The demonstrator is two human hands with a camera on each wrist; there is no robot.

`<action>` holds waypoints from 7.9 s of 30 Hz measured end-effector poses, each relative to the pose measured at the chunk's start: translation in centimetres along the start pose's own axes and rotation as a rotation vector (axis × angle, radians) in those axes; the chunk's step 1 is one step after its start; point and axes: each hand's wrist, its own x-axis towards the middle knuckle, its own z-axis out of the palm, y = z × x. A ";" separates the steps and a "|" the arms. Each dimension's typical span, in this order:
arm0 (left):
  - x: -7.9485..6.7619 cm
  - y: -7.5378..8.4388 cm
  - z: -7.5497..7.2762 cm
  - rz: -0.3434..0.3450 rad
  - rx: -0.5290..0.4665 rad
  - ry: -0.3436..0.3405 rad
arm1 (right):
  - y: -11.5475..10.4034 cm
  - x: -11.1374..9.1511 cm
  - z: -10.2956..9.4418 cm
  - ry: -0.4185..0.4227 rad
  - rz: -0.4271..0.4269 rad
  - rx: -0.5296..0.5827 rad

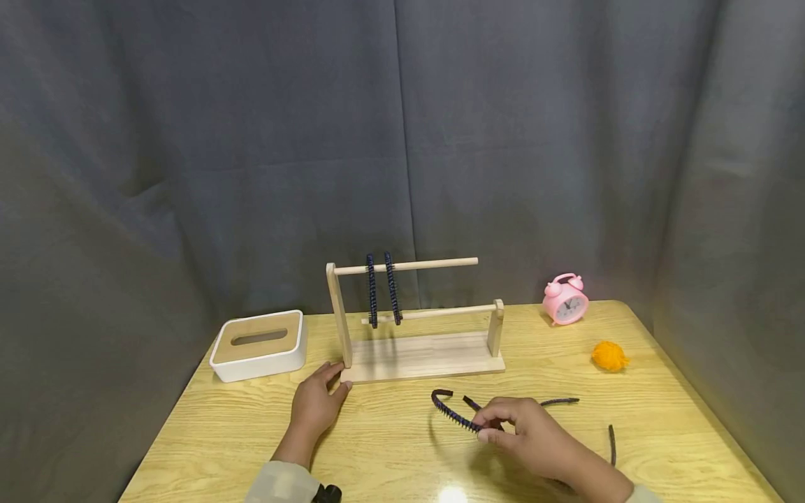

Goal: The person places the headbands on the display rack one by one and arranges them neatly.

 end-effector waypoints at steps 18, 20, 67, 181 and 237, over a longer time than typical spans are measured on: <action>0.2 0.1 0.0 0.009 0.012 0.009 | -4.1 2.6 -7.5 0.538 -0.099 0.914; 0.1 0.1 0.0 0.009 0.013 0.007 | -4.6 3.3 -8.0 0.590 -0.071 0.930; 0.2 0.0 0.0 0.002 0.006 0.024 | -4.9 14.5 -5.2 0.846 0.153 0.822; 0.1 -0.1 0.1 0.018 0.006 0.005 | 2.0 -4.3 -4.9 0.601 0.356 -0.411; 0.2 -0.1 0.1 0.022 0.007 0.025 | -4.4 16.8 -5.2 0.765 0.190 0.581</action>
